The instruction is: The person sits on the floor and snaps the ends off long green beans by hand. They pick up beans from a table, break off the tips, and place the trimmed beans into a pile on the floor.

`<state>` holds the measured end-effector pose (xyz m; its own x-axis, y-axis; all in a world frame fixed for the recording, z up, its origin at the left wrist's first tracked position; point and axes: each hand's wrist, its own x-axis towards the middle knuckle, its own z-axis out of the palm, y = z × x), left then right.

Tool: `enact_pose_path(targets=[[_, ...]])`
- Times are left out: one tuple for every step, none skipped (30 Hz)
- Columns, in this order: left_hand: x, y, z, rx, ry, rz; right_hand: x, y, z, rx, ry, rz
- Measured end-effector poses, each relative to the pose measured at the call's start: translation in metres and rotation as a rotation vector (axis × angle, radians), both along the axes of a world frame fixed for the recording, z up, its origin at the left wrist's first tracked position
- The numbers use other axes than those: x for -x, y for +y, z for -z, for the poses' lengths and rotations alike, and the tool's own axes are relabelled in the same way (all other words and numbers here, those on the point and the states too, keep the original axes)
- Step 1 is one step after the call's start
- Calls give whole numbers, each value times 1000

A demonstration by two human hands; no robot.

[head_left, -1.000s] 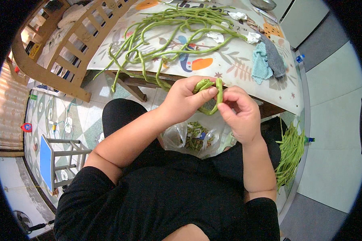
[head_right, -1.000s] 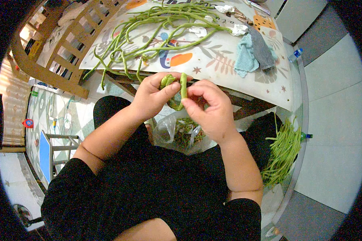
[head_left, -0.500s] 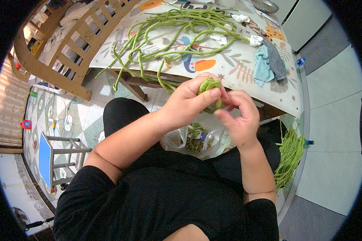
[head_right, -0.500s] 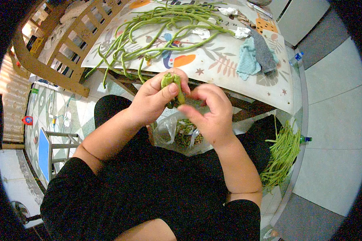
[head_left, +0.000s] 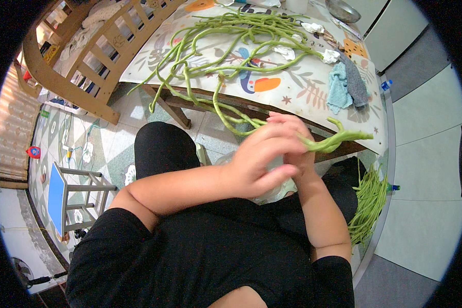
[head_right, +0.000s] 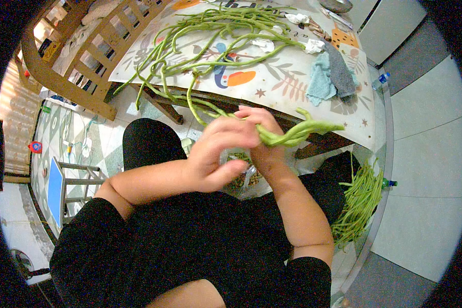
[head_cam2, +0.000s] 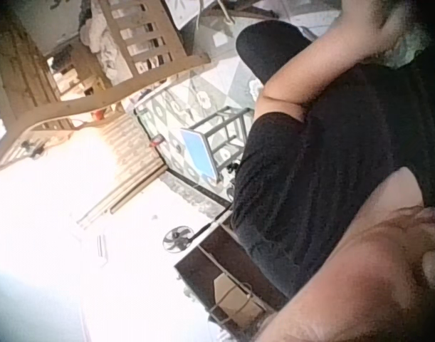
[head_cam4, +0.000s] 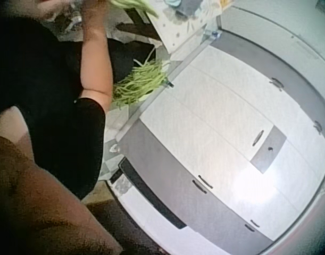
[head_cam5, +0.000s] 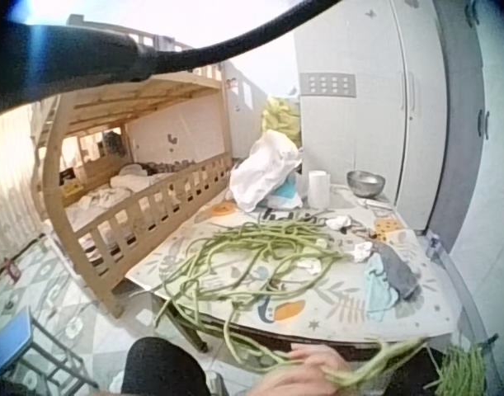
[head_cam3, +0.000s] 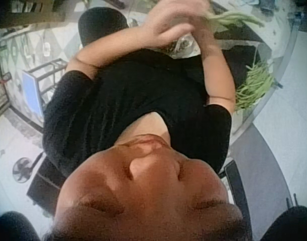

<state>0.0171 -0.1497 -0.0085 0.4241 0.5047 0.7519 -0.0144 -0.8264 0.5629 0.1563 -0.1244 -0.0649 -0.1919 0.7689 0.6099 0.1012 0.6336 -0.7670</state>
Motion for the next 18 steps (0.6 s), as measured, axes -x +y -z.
enact_pose_path(targets=[[12, -6, 11, 86, -20, -9, 2, -2, -3, 119, 143, 8], [20, -7, 22, 206, -31, 16, 2, -5, -5, 238, 282, 25], [28, -11, 37, 500, -32, -32, 1, -6, -10, 261, 287, 24], [34, -12, 56, 1034, -135, -111, -1, -7, -11, 259, 318, 24], [43, -4, 79, 1260, -263, -130, -2, -6, -11, 255, 349, 20], [60, 4, 103, 1544, -344, -11, -2, -6, -11, 255, 382, 11], [60, 9, 113, 1706, -451, -118, -3, -7, -13, 264, 414, 7], [62, 12, 120, 1860, -563, -233, -4, -8, -14, 267, 423, -8], [67, 17, 133, 1697, -614, -182, -4, -9, -16, 272, 432, -29], [73, 22, 144, 1531, -658, -134, -3, -10, -18, 276, 441, -52], [77, 33, 143, 1424, -729, -86, -1, -11, -21, 279, 442, -28], [80, 40, 132, 1453, -924, 19, -4, -12, -20, 299, 427, -35], [85, 47, 124, 1405, -930, 154, -9, -12, -18, 319, 411, -41], [90, 49, 119, 1354, -934, 279, -10, -13, -16, 344, 398, -53], [91, 48, 108, 1329, -888, 330, -9, -14, -17, 380, 392, 4], [94, 46, 102, 1326, -773, 348, -11, -14, -17, 421, 353, -23], [97, 42, 99, 1324, -656, 364, -15, -15, -16, 465, 316, -48], [98, 39, 95, 1320, -539, 380, -17, -17, -15, 509, 279, -73]])
